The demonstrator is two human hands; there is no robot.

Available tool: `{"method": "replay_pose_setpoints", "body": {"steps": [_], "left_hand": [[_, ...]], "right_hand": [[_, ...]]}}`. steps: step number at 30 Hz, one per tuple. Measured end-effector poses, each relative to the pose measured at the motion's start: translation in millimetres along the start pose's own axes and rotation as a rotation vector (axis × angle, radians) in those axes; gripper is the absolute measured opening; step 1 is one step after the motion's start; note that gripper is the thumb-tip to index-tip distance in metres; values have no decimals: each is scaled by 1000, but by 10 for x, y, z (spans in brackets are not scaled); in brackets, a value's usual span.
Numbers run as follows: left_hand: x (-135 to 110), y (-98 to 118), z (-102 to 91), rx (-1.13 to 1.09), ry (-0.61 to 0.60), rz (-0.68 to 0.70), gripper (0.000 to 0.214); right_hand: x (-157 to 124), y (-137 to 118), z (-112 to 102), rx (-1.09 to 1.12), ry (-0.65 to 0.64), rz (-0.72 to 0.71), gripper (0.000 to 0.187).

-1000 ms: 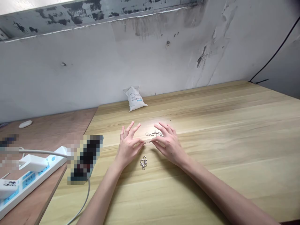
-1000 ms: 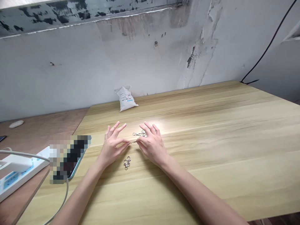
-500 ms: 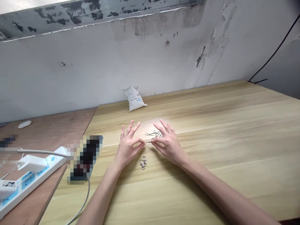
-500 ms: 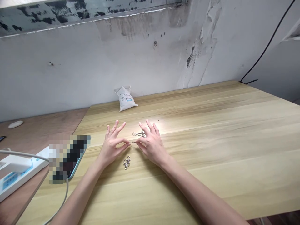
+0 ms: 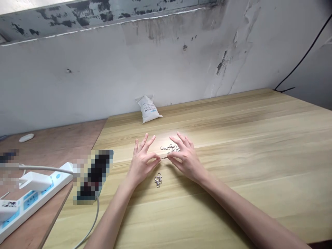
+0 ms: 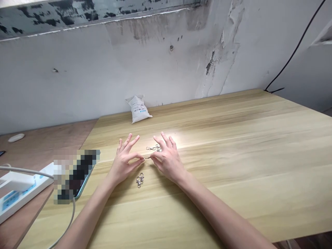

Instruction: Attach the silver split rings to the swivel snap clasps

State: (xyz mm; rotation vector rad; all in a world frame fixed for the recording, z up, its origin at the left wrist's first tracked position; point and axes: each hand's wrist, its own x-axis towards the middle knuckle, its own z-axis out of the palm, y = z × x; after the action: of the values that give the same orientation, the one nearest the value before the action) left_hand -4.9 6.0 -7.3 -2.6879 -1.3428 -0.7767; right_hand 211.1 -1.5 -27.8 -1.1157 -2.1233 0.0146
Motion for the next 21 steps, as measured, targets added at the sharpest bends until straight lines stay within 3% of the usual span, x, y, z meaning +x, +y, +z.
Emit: {"method": "replay_pose_setpoints", "body": {"steps": [21], "left_hand": [[-26, -20, 44, -81, -49, -46, 16]], "right_hand": [[13, -12, -21, -1, 58, -20, 15]]}}
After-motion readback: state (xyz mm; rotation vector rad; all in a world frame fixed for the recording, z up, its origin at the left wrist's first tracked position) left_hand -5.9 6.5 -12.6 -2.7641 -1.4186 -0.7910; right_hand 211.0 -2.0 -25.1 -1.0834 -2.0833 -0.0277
